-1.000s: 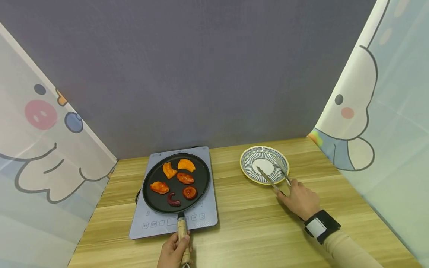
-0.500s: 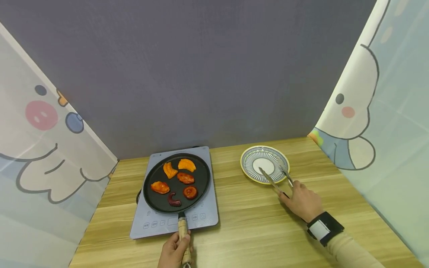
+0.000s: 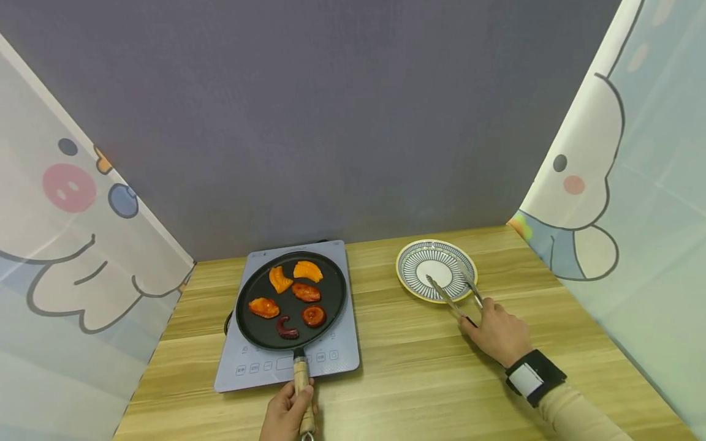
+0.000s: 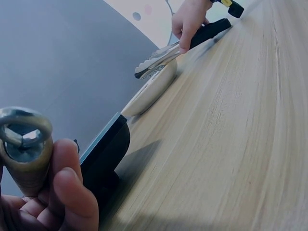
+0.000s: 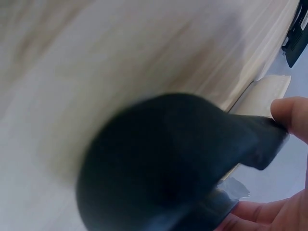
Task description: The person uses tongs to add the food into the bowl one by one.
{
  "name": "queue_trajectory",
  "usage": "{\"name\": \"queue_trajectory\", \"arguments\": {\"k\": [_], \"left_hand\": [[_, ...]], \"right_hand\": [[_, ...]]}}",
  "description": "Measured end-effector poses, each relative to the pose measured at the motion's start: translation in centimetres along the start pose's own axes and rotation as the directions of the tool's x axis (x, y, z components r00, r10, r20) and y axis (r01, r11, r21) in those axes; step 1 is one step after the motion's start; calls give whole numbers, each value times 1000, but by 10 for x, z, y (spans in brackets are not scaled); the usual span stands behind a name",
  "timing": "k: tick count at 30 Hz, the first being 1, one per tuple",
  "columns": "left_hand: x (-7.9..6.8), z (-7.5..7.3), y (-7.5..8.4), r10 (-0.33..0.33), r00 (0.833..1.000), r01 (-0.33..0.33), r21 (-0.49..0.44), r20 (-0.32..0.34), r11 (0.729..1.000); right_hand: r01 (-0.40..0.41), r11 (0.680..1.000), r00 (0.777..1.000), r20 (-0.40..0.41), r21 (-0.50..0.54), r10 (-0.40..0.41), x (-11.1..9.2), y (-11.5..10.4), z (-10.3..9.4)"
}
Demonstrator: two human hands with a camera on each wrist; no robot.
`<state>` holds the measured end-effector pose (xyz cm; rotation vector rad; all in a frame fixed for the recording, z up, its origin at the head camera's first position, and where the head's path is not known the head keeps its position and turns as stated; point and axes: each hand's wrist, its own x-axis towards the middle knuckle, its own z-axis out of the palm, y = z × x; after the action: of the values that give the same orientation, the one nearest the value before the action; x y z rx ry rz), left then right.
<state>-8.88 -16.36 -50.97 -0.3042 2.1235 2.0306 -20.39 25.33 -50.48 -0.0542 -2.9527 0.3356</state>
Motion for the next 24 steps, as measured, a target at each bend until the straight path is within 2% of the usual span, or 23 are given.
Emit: {"name": "queue_trajectory", "arguments": {"k": [8, 15, 21, 24], "left_hand": [[1, 1, -1, 0, 1000, 0, 13, -10, 1000], [2, -3, 0, 5, 1000, -4, 66, -16, 998], [0, -10, 4, 23, 999, -18, 184, -23, 983], [-2, -12, 7, 43, 998, -28, 290, -45, 957]], "right_hand": [[0, 1000, 1000, 20, 5, 0, 0, 0, 0], [-4, 1000, 999, 38, -2, 4, 1, -1, -1], [15, 1000, 999, 31, -18, -15, 1, -3, -4], [46, 998, 999, -14, -39, -47, -1, -5, -7]]}}
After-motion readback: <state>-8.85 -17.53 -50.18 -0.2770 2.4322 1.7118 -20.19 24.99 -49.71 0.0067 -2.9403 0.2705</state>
